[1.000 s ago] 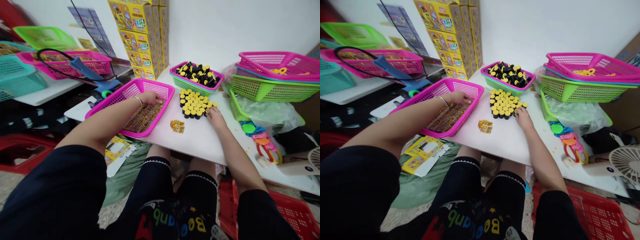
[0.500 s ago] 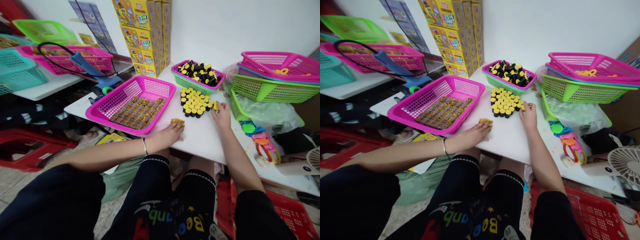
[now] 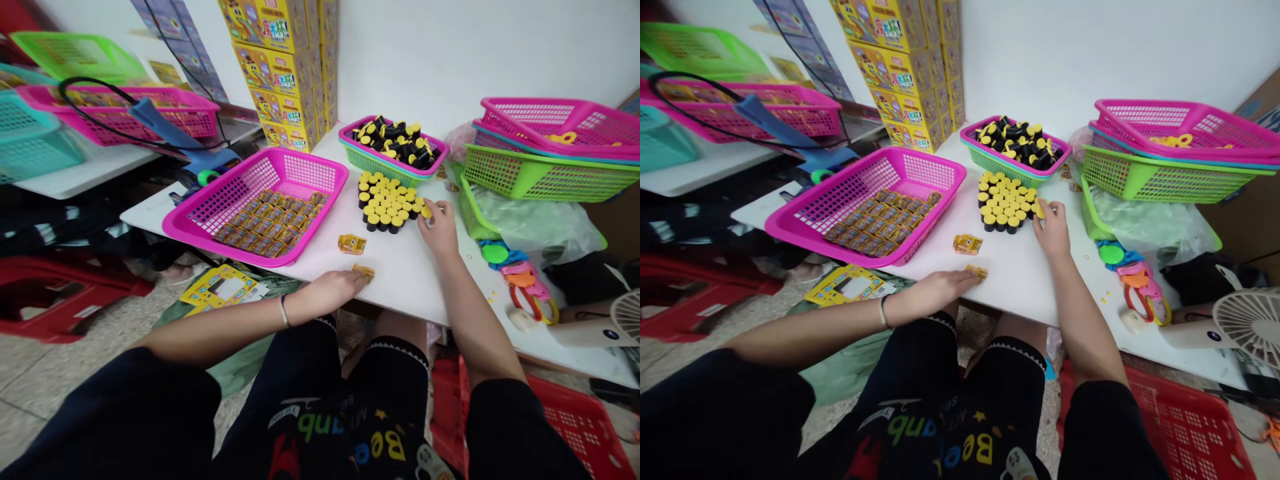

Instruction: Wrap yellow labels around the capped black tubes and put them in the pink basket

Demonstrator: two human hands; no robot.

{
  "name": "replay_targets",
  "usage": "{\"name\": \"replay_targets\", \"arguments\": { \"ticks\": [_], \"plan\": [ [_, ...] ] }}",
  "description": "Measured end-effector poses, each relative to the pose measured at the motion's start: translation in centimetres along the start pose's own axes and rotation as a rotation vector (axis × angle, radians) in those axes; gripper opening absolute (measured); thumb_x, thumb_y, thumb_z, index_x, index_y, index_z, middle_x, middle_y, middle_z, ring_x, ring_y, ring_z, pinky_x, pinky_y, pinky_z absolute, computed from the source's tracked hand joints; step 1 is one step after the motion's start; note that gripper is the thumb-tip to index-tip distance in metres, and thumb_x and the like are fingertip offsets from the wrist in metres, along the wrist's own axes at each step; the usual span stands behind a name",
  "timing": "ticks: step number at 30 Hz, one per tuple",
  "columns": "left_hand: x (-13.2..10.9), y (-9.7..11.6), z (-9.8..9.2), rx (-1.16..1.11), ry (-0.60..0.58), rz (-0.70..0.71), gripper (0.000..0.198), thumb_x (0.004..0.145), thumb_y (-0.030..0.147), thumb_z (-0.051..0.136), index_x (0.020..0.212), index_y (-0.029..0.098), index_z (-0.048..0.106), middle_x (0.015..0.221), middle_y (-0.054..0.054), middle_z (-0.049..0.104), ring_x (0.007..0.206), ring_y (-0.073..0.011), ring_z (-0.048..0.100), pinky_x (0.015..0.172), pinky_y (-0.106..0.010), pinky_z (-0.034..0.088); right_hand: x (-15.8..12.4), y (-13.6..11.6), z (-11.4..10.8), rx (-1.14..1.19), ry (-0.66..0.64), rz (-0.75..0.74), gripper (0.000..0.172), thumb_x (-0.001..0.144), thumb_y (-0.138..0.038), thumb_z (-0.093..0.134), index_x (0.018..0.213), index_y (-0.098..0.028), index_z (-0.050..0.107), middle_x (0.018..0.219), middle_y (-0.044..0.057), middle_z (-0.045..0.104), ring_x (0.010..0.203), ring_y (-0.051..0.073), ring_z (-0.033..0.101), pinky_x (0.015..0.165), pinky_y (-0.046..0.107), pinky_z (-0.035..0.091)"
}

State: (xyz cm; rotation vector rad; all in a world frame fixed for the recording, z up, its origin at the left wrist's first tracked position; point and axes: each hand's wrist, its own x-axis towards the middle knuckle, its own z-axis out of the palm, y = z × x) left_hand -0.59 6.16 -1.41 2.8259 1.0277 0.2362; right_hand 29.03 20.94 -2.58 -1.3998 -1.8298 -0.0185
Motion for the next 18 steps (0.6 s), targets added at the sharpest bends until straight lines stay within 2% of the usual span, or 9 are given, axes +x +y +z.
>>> {"name": "replay_targets", "arguments": {
  "ticks": [4,7,10,13,15,18],
  "plan": [
    [2.7,-2.0,0.1,-0.251,0.114,-0.115,0.020,0.097,0.020,0.053,0.095,0.018,0.072,0.093,-0.004,0.079,0.083,-0.0158,0.074,0.078,-0.025,0.057,-0.1,-0.6,-0.6,-0.018,0.027,0.053,0.057,0.092,-0.037,0.051,0.147,-0.024,0.051,0.125,0.013,0.048,0.084,0.021,0.062,0.089,0.045,0.059],
    [4.2,-2.3,-1.2,-0.401,0.216,-0.189,0.011,0.087,0.015,0.065,0.077,0.018,0.069,0.075,0.001,0.075,0.066,-0.0121,0.068,0.067,-0.021,0.052,0.0,-0.9,-0.7,0.021,0.069,0.080,0.058,0.093,-0.042,0.049,0.148,-0.024,0.049,0.128,0.014,0.045,0.076,0.018,0.061,0.088,0.045,0.060],
    [6.5,-2.1,-3.5,-0.490,0.402,-0.192,0.007,0.084,0.017,0.072,0.078,0.017,0.068,0.077,0.001,0.074,0.068,-0.0117,0.065,0.066,-0.021,0.049,0.0,-1.1,-0.7,0.091,0.096,0.062,0.056,0.094,-0.047,0.048,0.142,-0.021,0.054,0.125,0.015,0.046,0.078,0.019,0.063,0.089,0.045,0.060],
    [10.1,-2.3,-5.0,-0.502,0.579,-0.189,0.018,0.088,0.035,0.073,0.085,0.018,0.070,0.074,0.000,0.072,0.068,-0.0122,0.062,0.067,-0.023,0.047,0.0,-1.4,-0.9,0.112,0.094,0.027,0.053,0.095,-0.050,0.047,0.138,-0.020,0.057,0.123,0.015,0.046,0.082,0.020,0.064,0.091,0.046,0.059],
    [12.8,-3.1,-4.6,-0.525,0.628,-0.208,0.026,0.093,0.041,0.066,0.084,0.017,0.070,0.071,-0.001,0.071,0.065,-0.0121,0.062,0.067,-0.024,0.046,0.0,-1.6,-1.1,0.114,0.112,0.017,0.052,0.095,-0.050,0.047,0.136,-0.020,0.059,0.124,0.016,0.046,0.086,0.022,0.066,0.093,0.047,0.059],
    [15.8,-4.8,-2.3,-0.629,0.595,-0.237,0.038,0.098,0.044,0.057,0.074,0.017,0.067,0.070,-0.002,0.071,0.066,-0.0124,0.064,0.067,-0.024,0.047,0.2,-1.9,-1.4,0.213,0.217,0.064,0.054,0.092,-0.056,0.055,0.129,-0.018,0.063,0.126,0.017,0.049,0.089,0.022,0.067,0.087,0.044,0.060]
  ]
}}
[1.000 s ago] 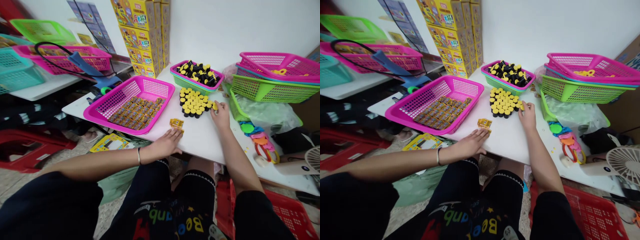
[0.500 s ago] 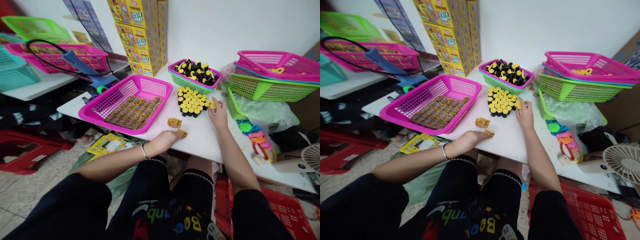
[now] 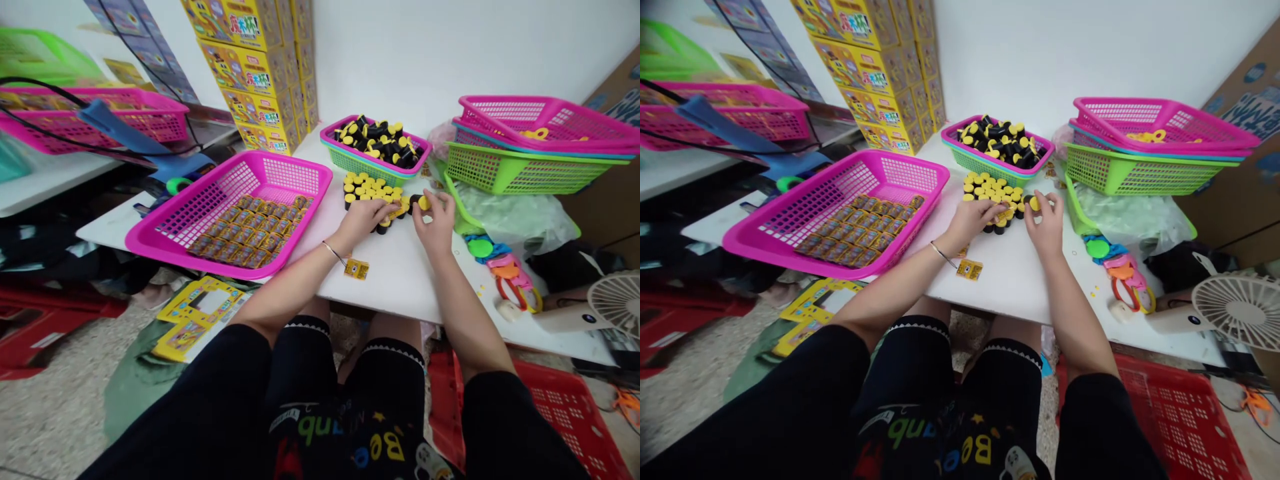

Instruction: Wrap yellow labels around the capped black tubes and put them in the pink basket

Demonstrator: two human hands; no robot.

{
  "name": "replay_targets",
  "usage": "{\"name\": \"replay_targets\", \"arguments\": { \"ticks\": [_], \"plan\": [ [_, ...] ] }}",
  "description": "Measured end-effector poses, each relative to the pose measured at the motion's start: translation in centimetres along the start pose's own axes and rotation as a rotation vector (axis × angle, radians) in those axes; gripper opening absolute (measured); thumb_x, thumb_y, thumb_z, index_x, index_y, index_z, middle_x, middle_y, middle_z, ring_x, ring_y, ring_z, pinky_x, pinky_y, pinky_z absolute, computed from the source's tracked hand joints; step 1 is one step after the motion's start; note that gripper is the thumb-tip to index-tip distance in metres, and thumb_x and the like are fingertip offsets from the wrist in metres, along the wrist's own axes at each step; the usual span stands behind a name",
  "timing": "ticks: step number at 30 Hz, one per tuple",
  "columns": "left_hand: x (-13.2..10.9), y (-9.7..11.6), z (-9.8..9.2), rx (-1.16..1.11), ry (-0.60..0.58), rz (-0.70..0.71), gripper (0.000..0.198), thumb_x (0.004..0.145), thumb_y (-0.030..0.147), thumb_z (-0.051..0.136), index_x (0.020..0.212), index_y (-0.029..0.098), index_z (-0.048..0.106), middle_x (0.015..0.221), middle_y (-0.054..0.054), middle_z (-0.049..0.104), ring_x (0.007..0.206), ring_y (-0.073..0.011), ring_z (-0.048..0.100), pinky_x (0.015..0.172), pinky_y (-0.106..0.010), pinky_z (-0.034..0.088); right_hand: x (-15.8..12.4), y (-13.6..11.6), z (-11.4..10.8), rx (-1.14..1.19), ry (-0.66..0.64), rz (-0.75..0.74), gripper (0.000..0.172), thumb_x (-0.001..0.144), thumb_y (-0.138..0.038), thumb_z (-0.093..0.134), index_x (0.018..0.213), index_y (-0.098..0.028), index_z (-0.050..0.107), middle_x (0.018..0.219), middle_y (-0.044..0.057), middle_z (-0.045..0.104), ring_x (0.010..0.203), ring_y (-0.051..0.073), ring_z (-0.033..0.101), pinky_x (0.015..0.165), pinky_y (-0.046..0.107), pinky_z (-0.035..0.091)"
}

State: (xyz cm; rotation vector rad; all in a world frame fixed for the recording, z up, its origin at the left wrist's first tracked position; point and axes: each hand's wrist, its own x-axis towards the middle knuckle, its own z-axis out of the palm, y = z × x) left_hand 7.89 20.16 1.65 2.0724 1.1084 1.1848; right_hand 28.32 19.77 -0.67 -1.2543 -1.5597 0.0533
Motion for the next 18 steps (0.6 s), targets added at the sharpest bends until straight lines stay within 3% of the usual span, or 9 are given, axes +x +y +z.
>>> {"name": "replay_targets", "arguments": {
  "ticks": [2,4,7,9,13,18],
  "plan": [
    [0.3,-1.7,1.1,-0.071,-0.052,-0.069,0.042,0.101,0.044,0.052,0.071,0.017,0.065,0.071,-0.002,0.071,0.066,-0.0125,0.066,0.066,-0.023,0.048,0.2,-0.3,0.1,0.167,0.039,0.099,0.056,0.087,-0.062,0.061,0.122,-0.019,0.065,0.118,0.014,0.056,0.080,0.018,0.067,0.077,0.039,0.062],
    [0.0,-2.9,1.6,-0.118,-0.086,-0.117,0.040,0.101,0.041,0.050,0.074,0.017,0.066,0.075,-0.002,0.073,0.066,-0.0124,0.067,0.065,-0.023,0.049,0.4,-0.7,0.2,0.381,0.004,0.226,0.055,0.083,-0.067,0.065,0.111,-0.021,0.068,0.095,0.006,0.064,0.066,0.014,0.064,0.067,0.034,0.060],
    [-0.4,-3.5,1.7,-0.104,-0.083,-0.116,0.029,0.101,0.032,0.050,0.090,0.016,0.072,0.086,-0.003,0.076,0.066,-0.0123,0.067,0.068,-0.024,0.052,0.4,-1.7,0.2,0.623,-0.055,0.365,0.052,0.078,-0.071,0.069,0.088,-0.021,0.068,0.063,-0.003,0.059,0.052,0.011,0.055,0.056,0.027,0.055],
    [-0.5,-3.5,1.6,-0.066,-0.044,-0.071,0.026,0.099,0.024,0.050,0.104,0.015,0.074,0.094,-0.005,0.077,0.071,-0.0132,0.068,0.075,-0.025,0.054,0.3,-2.3,0.1,0.684,-0.072,0.398,0.052,0.075,-0.072,0.072,0.078,-0.021,0.065,0.058,-0.003,0.059,0.050,0.011,0.054,0.051,0.026,0.052],
    [-0.5,-3.8,1.7,-0.038,-0.001,0.054,0.039,0.095,0.014,0.048,0.127,0.017,0.070,0.100,-0.004,0.078,0.093,-0.0153,0.070,0.091,-0.027,0.053,0.2,-2.9,-0.1,0.719,-0.149,0.426,0.051,0.073,-0.070,0.075,0.073,-0.020,0.064,0.057,-0.002,0.060,0.048,0.010,0.054,0.049,0.026,0.049],
    [-0.9,-4.1,1.4,-0.099,0.024,0.115,0.044,0.098,0.017,0.046,0.138,0.020,0.063,0.090,0.000,0.077,0.080,-0.0122,0.070,0.084,-0.024,0.054,0.1,-2.9,0.0,0.766,-0.202,0.470,0.051,0.067,-0.067,0.082,0.072,-0.019,0.067,0.055,-0.003,0.061,0.046,0.010,0.055,0.046,0.025,0.048]
  ]
}}
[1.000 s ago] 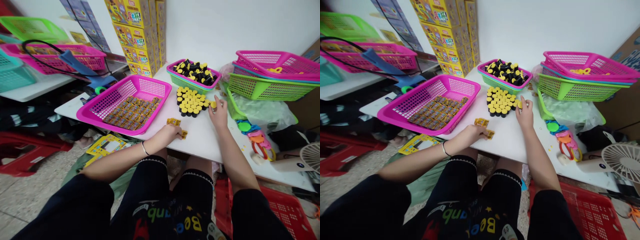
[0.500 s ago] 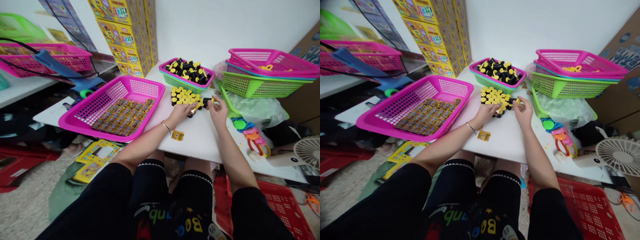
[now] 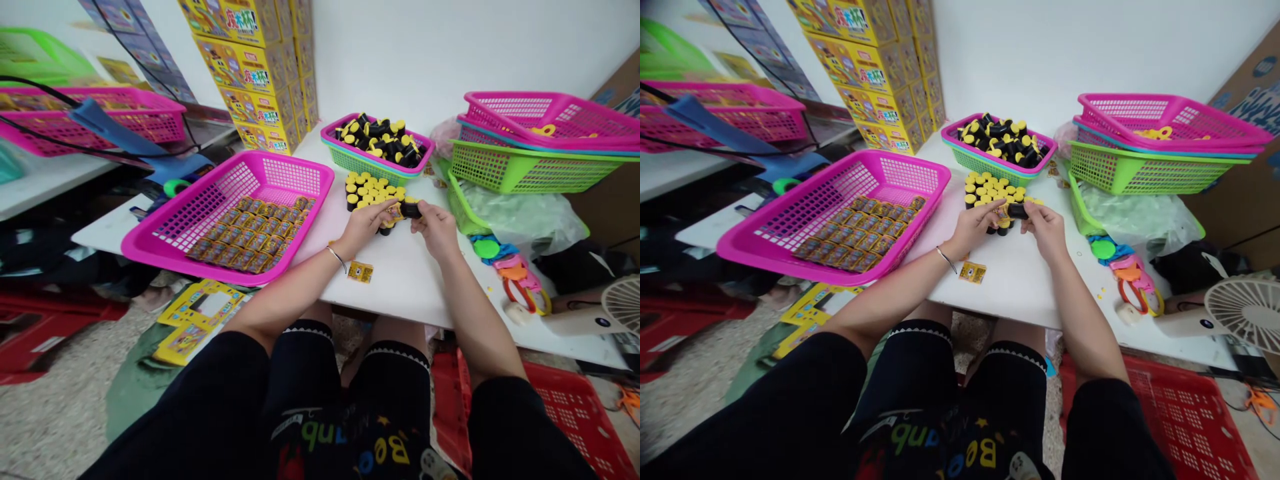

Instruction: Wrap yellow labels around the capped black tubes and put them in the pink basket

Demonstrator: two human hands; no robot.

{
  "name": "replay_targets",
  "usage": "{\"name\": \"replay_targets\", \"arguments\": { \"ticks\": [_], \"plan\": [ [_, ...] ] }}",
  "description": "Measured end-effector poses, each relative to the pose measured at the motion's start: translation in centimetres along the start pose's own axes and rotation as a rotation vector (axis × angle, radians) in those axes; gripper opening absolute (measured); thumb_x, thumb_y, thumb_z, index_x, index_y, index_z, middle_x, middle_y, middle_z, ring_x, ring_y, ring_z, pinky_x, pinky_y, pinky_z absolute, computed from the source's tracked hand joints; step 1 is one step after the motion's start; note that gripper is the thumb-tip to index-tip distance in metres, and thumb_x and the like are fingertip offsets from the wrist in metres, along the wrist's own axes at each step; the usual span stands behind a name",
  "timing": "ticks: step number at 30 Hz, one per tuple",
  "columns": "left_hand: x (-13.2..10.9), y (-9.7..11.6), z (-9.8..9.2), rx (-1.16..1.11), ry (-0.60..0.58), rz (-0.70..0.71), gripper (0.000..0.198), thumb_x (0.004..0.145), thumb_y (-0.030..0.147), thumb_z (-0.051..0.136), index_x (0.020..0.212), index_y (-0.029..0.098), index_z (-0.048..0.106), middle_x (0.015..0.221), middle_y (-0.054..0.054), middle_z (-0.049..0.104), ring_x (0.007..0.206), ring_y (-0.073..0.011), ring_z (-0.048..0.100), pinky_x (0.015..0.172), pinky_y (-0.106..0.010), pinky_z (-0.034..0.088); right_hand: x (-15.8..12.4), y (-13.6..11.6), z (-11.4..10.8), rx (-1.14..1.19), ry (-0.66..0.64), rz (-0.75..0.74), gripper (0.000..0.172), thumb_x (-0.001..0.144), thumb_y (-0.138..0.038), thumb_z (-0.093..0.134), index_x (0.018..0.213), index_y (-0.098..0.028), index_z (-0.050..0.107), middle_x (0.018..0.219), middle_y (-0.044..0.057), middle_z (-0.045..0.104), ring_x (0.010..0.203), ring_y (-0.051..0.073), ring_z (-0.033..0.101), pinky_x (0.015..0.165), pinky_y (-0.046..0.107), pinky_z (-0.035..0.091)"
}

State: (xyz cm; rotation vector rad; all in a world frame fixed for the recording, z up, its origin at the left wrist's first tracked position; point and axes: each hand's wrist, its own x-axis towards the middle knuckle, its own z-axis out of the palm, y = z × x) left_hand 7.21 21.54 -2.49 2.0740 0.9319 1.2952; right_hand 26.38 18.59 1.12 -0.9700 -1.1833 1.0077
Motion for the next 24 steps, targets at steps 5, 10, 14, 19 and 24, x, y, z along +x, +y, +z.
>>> {"name": "replay_targets", "arguments": {
  "ticks": [5,10,14,19,24],
  "plan": [
    [0.0,0.1,-0.5,0.014,-0.003,0.114,0.040,0.098,0.021,0.052,0.135,0.023,0.066,0.085,0.001,0.078,0.085,-0.0119,0.072,0.088,-0.023,0.053,-0.3,-0.5,-0.1,-0.084,-0.057,-0.011,0.050,0.067,-0.064,0.083,0.085,-0.019,0.075,0.058,-0.003,0.064,0.048,0.010,0.056,0.049,0.026,0.051],
    [0.2,0.4,0.0,-0.093,-0.055,0.063,0.036,0.093,0.032,0.065,0.127,0.022,0.072,0.106,-0.004,0.079,0.090,-0.0141,0.073,0.085,-0.025,0.055,-0.4,-1.3,-0.7,-0.190,-0.060,-0.085,0.050,0.061,-0.058,0.089,0.089,-0.019,0.077,0.067,-0.002,0.070,0.053,0.011,0.061,0.054,0.028,0.054],
    [0.3,0.3,0.5,-0.224,-0.011,-0.001,0.045,0.087,0.045,0.073,0.124,0.019,0.073,0.114,-0.008,0.078,0.094,-0.0178,0.074,0.084,-0.027,0.057,-0.1,-1.4,-1.1,-0.193,-0.099,-0.080,0.053,0.060,-0.059,0.089,0.094,-0.019,0.077,0.073,-0.001,0.072,0.056,0.011,0.063,0.060,0.030,0.057],
    [0.2,0.5,0.5,-0.243,0.062,0.099,0.042,0.081,0.046,0.078,0.114,0.019,0.077,0.112,-0.009,0.078,0.100,-0.0198,0.075,0.092,-0.031,0.058,-0.1,-0.9,-1.0,-0.224,-0.084,-0.133,0.053,0.064,-0.060,0.087,0.096,-0.019,0.075,0.077,0.001,0.071,0.058,0.012,0.063,0.061,0.031,0.057],
    [-0.1,1.2,0.0,-0.052,0.086,0.260,0.028,0.084,0.036,0.077,0.106,0.018,0.077,0.107,-0.009,0.079,0.100,-0.0185,0.075,0.094,-0.031,0.057,-0.2,-0.2,-0.7,-0.261,-0.118,-0.196,0.051,0.063,-0.057,0.088,0.096,-0.021,0.074,0.070,-0.002,0.066,0.060,0.013,0.063,0.063,0.031,0.058]
  ]
}}
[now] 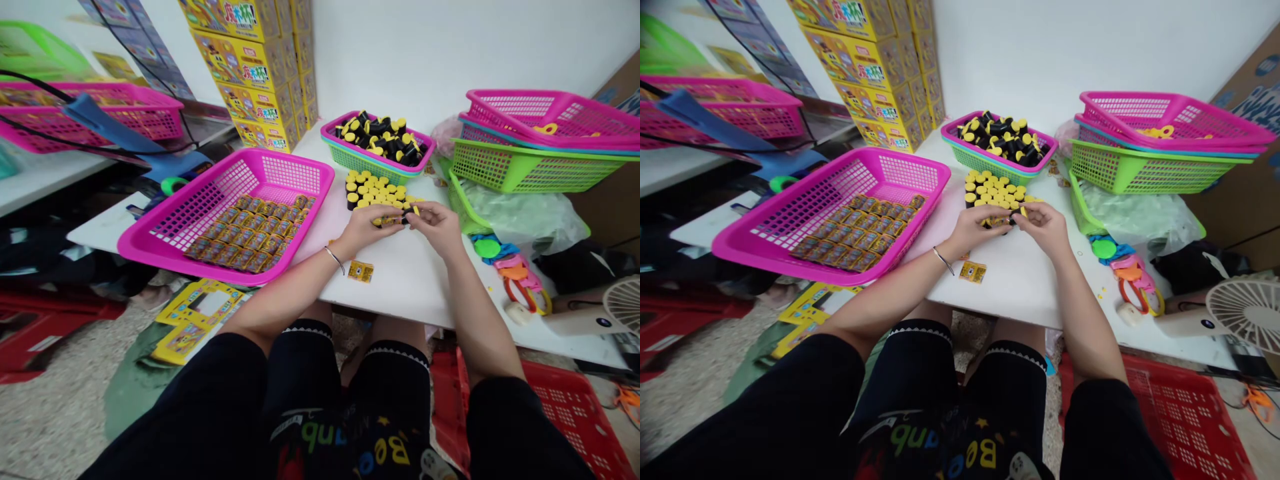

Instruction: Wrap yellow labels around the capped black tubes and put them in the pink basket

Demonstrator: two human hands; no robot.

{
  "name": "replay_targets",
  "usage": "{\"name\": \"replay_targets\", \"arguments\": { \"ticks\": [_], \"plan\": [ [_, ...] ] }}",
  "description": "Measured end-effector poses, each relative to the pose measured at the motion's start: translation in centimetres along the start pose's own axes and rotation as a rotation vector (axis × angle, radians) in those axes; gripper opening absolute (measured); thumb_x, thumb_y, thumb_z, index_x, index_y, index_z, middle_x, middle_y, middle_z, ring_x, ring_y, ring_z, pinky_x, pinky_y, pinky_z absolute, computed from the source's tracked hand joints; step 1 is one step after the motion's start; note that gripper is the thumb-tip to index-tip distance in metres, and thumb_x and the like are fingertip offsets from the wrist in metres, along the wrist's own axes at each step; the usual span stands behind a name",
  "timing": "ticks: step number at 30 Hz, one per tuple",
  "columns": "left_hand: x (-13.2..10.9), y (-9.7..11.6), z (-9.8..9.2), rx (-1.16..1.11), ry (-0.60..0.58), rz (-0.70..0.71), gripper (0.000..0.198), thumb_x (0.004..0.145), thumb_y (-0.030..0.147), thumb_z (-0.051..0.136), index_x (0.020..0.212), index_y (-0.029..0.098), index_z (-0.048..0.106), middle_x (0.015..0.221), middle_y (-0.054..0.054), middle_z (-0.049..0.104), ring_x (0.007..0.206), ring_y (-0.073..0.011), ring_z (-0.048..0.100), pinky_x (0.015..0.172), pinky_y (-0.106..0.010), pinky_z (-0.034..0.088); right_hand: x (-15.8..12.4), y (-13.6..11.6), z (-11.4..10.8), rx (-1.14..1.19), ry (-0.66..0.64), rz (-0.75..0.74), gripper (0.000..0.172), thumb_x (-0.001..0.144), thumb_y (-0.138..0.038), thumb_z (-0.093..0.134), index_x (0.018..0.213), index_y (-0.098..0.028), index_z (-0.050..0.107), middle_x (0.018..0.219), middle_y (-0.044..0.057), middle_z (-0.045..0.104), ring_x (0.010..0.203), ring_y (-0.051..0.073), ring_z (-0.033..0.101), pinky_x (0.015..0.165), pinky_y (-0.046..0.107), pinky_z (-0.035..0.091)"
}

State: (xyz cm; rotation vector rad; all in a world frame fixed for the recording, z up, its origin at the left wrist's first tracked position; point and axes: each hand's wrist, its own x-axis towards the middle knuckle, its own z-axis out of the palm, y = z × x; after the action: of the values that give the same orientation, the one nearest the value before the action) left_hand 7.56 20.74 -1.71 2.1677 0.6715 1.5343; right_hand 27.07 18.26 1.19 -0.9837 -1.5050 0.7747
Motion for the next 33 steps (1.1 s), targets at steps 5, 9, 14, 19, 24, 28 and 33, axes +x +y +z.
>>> {"name": "replay_targets", "arguments": {
  "ticks": [5,9,14,19,24,28,33],
  "plan": [
    [-0.1,0.3,-0.2,0.047,-0.130,-0.133,0.055,0.083,0.024,0.075,0.135,0.019,0.058,0.119,-0.008,0.075,0.107,-0.0173,0.072,0.096,-0.028,0.053,-0.5,0.8,0.9,-0.146,-0.032,-0.101,0.049,0.064,-0.055,0.088,0.096,-0.021,0.074,0.092,0.004,0.070,0.074,0.015,0.068,0.072,0.034,0.063],
    [-0.2,0.3,-0.3,0.018,-0.284,-0.254,0.073,0.085,0.022,0.071,0.150,0.020,0.039,0.122,-0.010,0.073,0.109,-0.0189,0.071,0.094,-0.028,0.051,-0.7,1.0,0.7,-0.270,-0.111,-0.151,0.053,0.070,-0.059,0.083,0.105,-0.020,0.075,0.110,0.010,0.070,0.086,0.019,0.070,0.081,0.038,0.064],
    [-0.1,0.3,-0.1,0.052,-0.305,-0.225,0.067,0.090,0.025,0.064,0.151,0.022,0.036,0.099,-0.002,0.073,0.084,-0.0131,0.068,0.082,-0.024,0.050,-0.7,0.3,0.2,-0.255,-0.102,0.016,0.058,0.063,-0.060,0.085,0.101,-0.018,0.076,0.095,0.007,0.074,0.071,0.016,0.069,0.076,0.036,0.064],
    [-0.3,0.2,0.2,0.191,-0.264,-0.097,0.057,0.094,0.022,0.060,0.148,0.020,0.043,0.094,-0.003,0.069,0.093,-0.0157,0.065,0.089,-0.029,0.050,-1.1,-0.5,1.4,-0.301,0.041,0.160,0.057,0.055,-0.063,0.088,0.085,-0.016,0.074,0.074,0.004,0.075,0.060,0.016,0.067,0.059,0.030,0.059],
    [-0.3,0.0,0.7,0.293,-0.170,-0.090,0.058,0.093,0.021,0.062,0.149,0.020,0.045,0.102,-0.005,0.071,0.100,-0.0170,0.065,0.097,-0.031,0.048,-1.3,-0.6,1.9,-0.445,0.113,0.249,0.056,0.069,-0.074,0.073,0.066,-0.018,0.068,0.057,0.004,0.068,0.048,0.018,0.064,0.054,0.033,0.058],
    [0.0,0.6,0.6,0.183,-0.073,-0.284,0.076,0.087,0.025,0.072,0.153,0.020,0.034,0.101,-0.005,0.072,0.093,-0.0169,0.070,0.084,-0.027,0.052,-0.8,0.0,0.9,-0.518,0.074,-0.171,0.052,0.081,-0.068,0.066,0.099,-0.019,0.073,0.110,0.014,0.075,0.090,0.026,0.074,0.085,0.044,0.063],
    [0.1,1.4,0.3,-0.020,0.063,-0.439,0.089,0.080,0.032,0.081,0.152,0.026,0.030,0.089,0.000,0.071,0.081,-0.0178,0.072,0.080,-0.031,0.055,-0.9,1.6,1.3,-0.669,-0.223,-0.459,0.056,0.085,-0.049,0.069,0.133,-0.020,0.058,0.134,0.016,0.064,0.132,0.030,0.057,0.115,0.053,0.047]
  ]
}}
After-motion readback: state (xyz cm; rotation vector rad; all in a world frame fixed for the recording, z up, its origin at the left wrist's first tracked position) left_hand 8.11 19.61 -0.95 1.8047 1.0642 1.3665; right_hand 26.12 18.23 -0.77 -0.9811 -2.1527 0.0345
